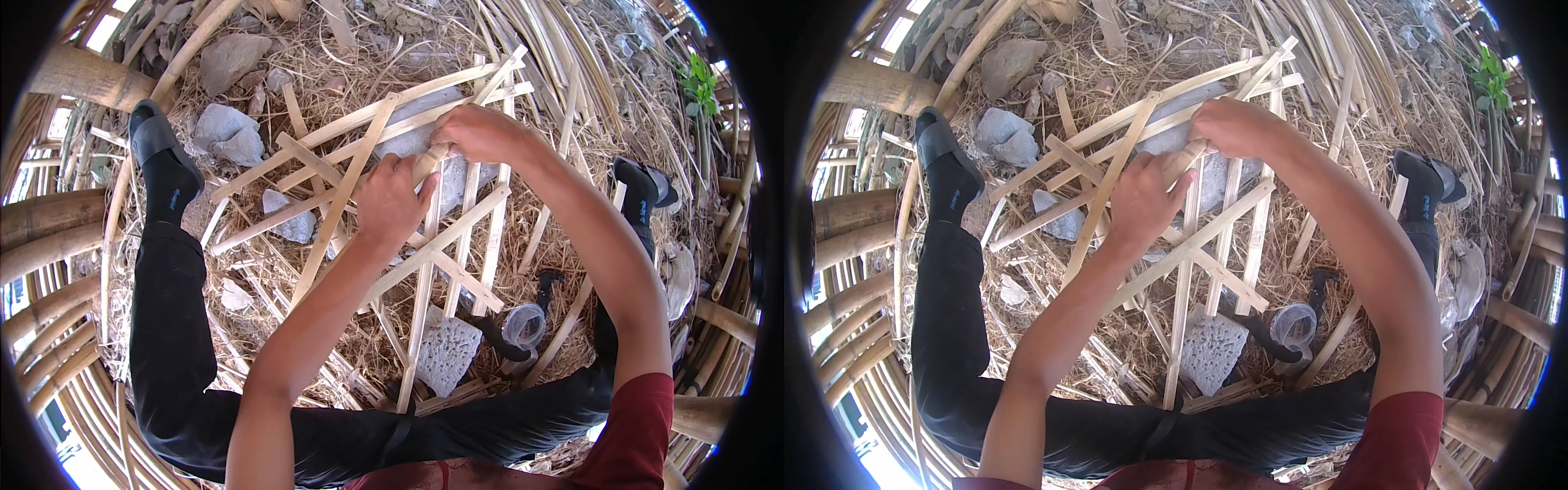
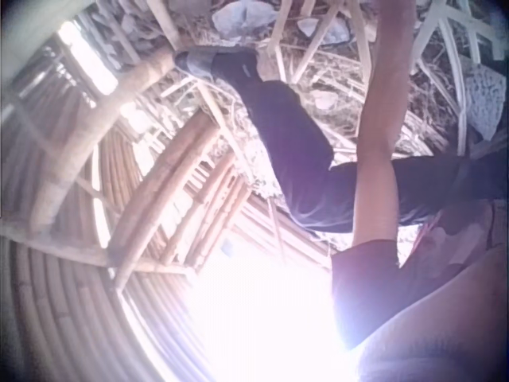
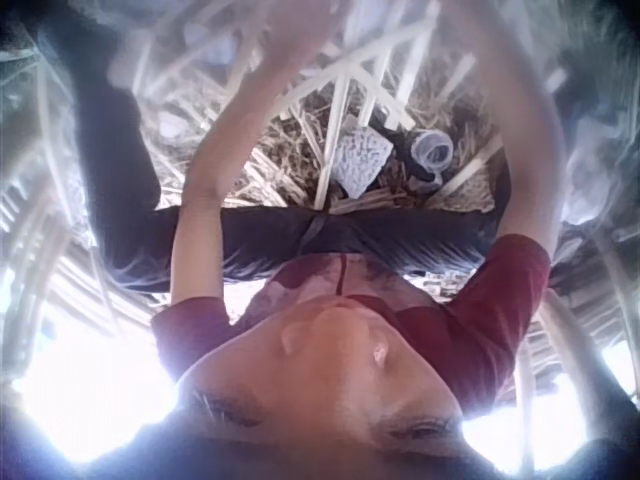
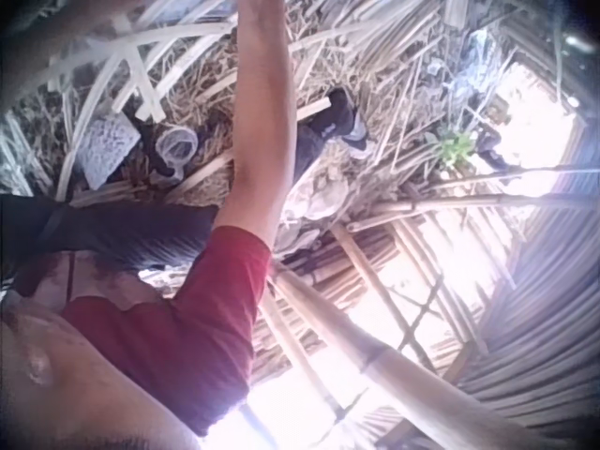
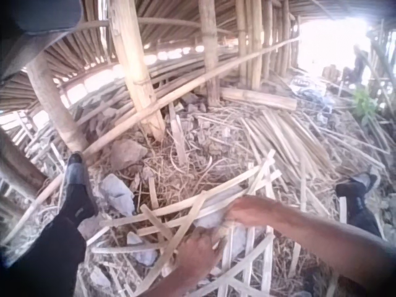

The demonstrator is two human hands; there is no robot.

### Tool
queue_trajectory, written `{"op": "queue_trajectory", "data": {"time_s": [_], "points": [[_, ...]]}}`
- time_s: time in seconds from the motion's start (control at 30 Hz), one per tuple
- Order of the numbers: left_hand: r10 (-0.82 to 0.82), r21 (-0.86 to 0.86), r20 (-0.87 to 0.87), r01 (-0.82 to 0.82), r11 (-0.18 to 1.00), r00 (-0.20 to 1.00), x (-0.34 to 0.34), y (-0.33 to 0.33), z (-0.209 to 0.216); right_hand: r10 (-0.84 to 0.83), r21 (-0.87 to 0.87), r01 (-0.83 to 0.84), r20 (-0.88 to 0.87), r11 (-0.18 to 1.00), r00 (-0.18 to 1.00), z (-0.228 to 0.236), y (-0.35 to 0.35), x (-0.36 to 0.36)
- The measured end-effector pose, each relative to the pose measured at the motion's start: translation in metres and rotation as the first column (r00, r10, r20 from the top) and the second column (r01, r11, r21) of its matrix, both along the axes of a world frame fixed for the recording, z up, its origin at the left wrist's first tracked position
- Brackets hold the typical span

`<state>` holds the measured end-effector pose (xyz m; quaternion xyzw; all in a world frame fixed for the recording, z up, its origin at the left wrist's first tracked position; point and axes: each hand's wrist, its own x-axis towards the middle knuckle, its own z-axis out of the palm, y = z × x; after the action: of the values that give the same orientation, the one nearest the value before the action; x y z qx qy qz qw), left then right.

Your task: The person assembles thin bamboo strips into a star-like structure, using a hammer and small nails to secure the joints while sitting on the ground.

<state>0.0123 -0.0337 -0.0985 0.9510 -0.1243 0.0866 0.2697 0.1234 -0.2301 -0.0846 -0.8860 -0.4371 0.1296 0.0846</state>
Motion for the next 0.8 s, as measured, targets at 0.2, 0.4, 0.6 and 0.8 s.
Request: {"op": "queue_trajectory", "data": {"time_s": [0.2,0.4,0.6,0.8], "points": [[0.073,-0.079,0.011,-0.072,0.994,0.997,-0.001,-0.011,-0.014,0.029,-0.050,-0.025,0.080,0.998,0.996,0.006,-0.002,-0.004],[0.011,-0.101,0.185,0.007,0.995,0.983,0.004,-0.007,-0.032,-0.392,0.280,0.331,0.202,0.901,0.897,0.013,-0.012,-0.043],[0.073,-0.139,0.115,-0.057,0.989,0.991,-0.001,-0.012,-0.031,-0.899,0.040,0.900,-0.041,0.434,0.435,0.021,-0.132,-0.219],[0.073,-0.141,0.005,-0.072,0.987,0.997,-0.001,-0.014,-0.026,-0.905,-0.165,0.910,-0.266,0.381,0.331,-0.059,-0.168,-0.347]]}}
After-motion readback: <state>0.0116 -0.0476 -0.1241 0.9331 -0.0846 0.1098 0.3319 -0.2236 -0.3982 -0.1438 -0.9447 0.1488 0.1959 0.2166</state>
